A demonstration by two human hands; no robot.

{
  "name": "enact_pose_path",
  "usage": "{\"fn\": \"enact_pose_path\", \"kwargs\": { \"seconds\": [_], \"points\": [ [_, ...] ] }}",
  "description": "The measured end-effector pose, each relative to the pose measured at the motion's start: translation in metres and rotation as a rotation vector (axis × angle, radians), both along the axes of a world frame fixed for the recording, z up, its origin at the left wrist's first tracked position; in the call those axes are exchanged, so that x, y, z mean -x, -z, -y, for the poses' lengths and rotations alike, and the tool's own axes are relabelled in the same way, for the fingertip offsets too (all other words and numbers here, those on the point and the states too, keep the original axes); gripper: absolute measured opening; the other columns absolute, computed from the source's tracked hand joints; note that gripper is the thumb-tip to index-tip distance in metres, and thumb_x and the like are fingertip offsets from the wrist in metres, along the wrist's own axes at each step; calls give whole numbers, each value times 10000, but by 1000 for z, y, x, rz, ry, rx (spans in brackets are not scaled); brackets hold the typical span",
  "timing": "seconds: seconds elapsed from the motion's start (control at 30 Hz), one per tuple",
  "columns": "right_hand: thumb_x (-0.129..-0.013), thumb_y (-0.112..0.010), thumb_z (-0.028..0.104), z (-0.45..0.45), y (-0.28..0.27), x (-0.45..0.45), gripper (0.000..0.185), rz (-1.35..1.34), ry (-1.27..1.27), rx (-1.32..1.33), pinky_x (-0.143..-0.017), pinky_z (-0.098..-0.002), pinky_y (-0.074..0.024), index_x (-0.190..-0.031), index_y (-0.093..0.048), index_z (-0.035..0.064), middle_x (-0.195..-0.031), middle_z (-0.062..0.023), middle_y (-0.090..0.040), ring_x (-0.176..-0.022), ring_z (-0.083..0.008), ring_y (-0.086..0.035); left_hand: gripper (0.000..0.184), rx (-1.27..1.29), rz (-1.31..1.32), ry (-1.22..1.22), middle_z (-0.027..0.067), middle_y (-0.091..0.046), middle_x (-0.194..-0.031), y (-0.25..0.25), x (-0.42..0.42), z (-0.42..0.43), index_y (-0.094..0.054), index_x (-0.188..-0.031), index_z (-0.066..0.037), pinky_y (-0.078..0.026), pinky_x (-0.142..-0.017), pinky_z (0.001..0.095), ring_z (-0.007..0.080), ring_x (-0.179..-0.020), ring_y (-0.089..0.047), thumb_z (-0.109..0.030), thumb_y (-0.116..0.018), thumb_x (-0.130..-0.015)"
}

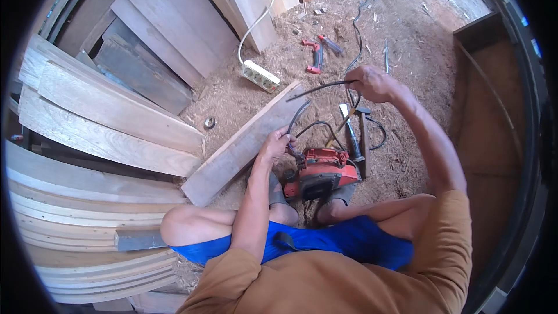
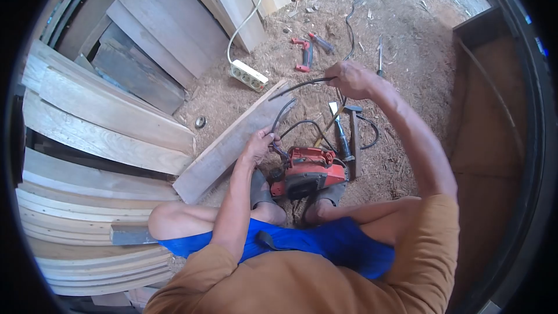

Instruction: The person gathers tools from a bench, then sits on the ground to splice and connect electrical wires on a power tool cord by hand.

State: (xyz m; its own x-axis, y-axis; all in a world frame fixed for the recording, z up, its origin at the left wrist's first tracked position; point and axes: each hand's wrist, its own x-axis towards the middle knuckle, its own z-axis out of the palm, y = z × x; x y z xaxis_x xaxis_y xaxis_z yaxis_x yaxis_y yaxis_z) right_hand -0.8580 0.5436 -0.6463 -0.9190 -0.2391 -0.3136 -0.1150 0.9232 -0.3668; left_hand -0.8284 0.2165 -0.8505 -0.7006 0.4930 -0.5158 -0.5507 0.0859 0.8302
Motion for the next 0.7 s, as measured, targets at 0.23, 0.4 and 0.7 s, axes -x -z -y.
{"fn": "enact_pose_path", "kwargs": {
  "seconds": [0.23,0.4,0.7],
  "points": [
    [-856,-642,84,2,-2,-43,90,78,-87,-120,-767,-467,-501,-898,-720,65,-825,-155,-695,-860,-337,-687,323,-228,68,-66,148,-679,-1013,11,6,0,-498,-1238,-1,-569,-715,313,163,-812,-663,-74,-636,-955],
    [-813,-628,86,6,33,-53,86,29,-194,-192,-765,-494,-505,-850,-703,64,-848,-172,-691,-919,-372,-683,299,-222,57,-96,110,-674,-997,17,2,5,-526,-1215,-1,-556,-747,294,153,-829,-664,-71,-648,-951],
    [-884,-665,171,10,43,-39,231,14,-139,70,-898,-464,-494,-1085,-705,64,-987,-173,-707,-1023,-369,-646,336,-167,55,-46,75,-666,-1015,19,-4,6,-543,-1264,-8,-561,-820,331,167,-889,-673,-52,-651,-949]
  ]
}}
